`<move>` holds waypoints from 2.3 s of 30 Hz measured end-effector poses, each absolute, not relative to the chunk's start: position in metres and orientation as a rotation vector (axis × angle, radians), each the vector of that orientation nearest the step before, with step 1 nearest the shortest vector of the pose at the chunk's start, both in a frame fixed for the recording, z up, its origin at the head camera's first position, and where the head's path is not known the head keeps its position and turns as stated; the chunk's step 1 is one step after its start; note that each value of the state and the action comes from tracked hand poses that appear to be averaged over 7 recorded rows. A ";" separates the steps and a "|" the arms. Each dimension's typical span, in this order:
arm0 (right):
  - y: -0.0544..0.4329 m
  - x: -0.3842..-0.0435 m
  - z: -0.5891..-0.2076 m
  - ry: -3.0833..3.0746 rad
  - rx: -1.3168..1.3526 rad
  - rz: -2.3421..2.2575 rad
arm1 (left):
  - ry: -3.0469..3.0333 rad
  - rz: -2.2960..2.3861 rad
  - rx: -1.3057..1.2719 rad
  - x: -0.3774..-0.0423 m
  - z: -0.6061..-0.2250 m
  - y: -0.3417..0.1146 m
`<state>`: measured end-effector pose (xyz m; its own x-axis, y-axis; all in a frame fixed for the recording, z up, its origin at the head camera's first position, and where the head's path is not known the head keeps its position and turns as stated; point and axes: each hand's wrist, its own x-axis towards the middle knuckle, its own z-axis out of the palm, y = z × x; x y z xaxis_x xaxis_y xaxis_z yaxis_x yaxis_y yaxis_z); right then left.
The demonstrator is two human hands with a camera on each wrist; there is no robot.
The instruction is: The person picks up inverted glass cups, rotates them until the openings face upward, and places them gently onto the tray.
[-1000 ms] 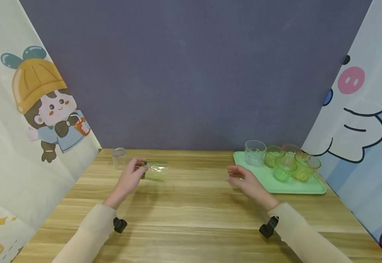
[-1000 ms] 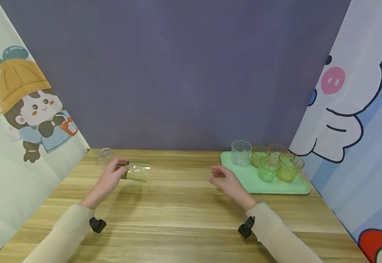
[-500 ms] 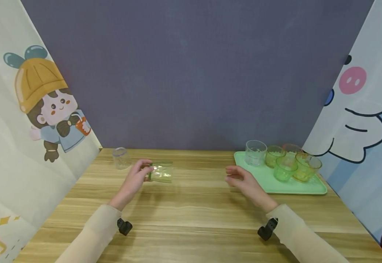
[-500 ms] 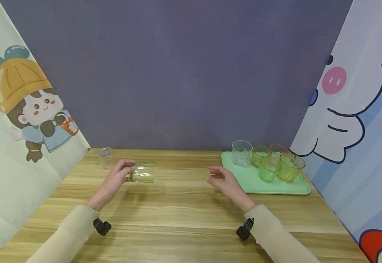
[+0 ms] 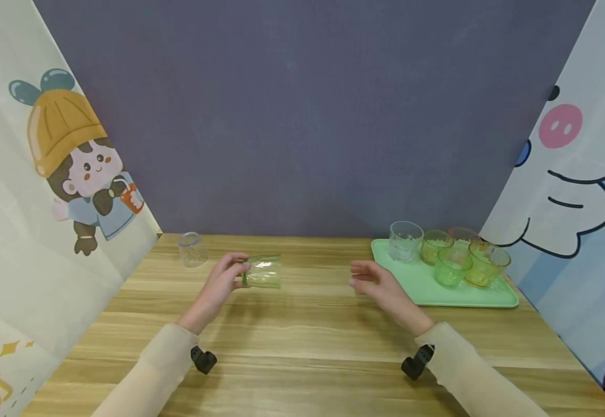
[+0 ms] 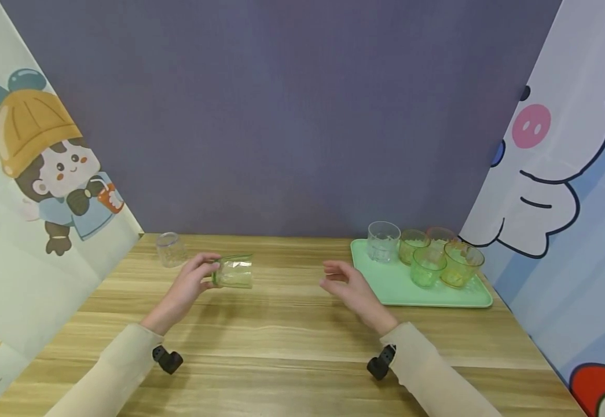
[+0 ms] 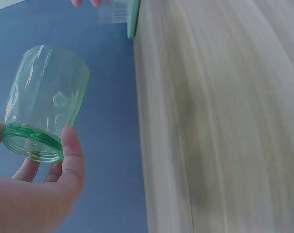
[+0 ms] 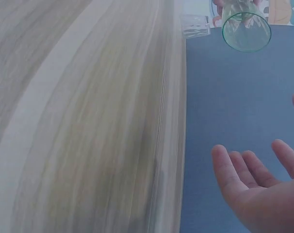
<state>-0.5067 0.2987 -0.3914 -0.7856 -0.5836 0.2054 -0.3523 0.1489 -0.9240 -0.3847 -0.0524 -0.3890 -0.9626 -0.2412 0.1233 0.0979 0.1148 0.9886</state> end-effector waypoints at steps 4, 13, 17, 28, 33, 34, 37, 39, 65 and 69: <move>0.297 -0.504 -0.390 2.213 -0.937 -1.690 | -2.120 -1.969 0.137 -0.382 -0.385 -0.046; 0.295 -0.497 -0.387 2.177 -0.950 -1.724 | -2.069 -2.032 0.110 -0.379 -0.380 -0.034; 0.293 -0.495 -0.387 2.138 -0.957 -1.744 | -2.063 -2.046 0.095 -0.379 -0.379 -0.029; 0.289 -0.491 -0.385 2.118 -0.962 -1.760 | -2.039 -2.088 0.025 -0.381 -0.381 -0.015; 0.287 -0.488 -0.383 2.097 -0.987 -1.772 | -2.058 -2.093 0.022 -0.380 -0.381 -0.009; 0.286 -0.487 -0.383 2.097 -0.986 -1.774 | -2.064 -2.092 0.024 -0.379 -0.381 -0.008; 0.284 -0.484 -0.382 2.097 -0.988 -1.771 | -2.065 -2.101 0.023 -0.379 -0.381 -0.006; 0.283 -0.483 -0.381 2.103 -0.992 -1.770 | -2.061 -2.111 0.020 -0.379 -0.380 -0.004; 0.275 -0.471 -0.376 2.043 -1.136 -1.736 | -2.101 -2.161 -0.100 -0.381 -0.375 0.012; 0.273 -0.470 -0.375 2.044 -1.166 -1.741 | -2.107 -2.166 -0.108 -0.380 -0.375 0.014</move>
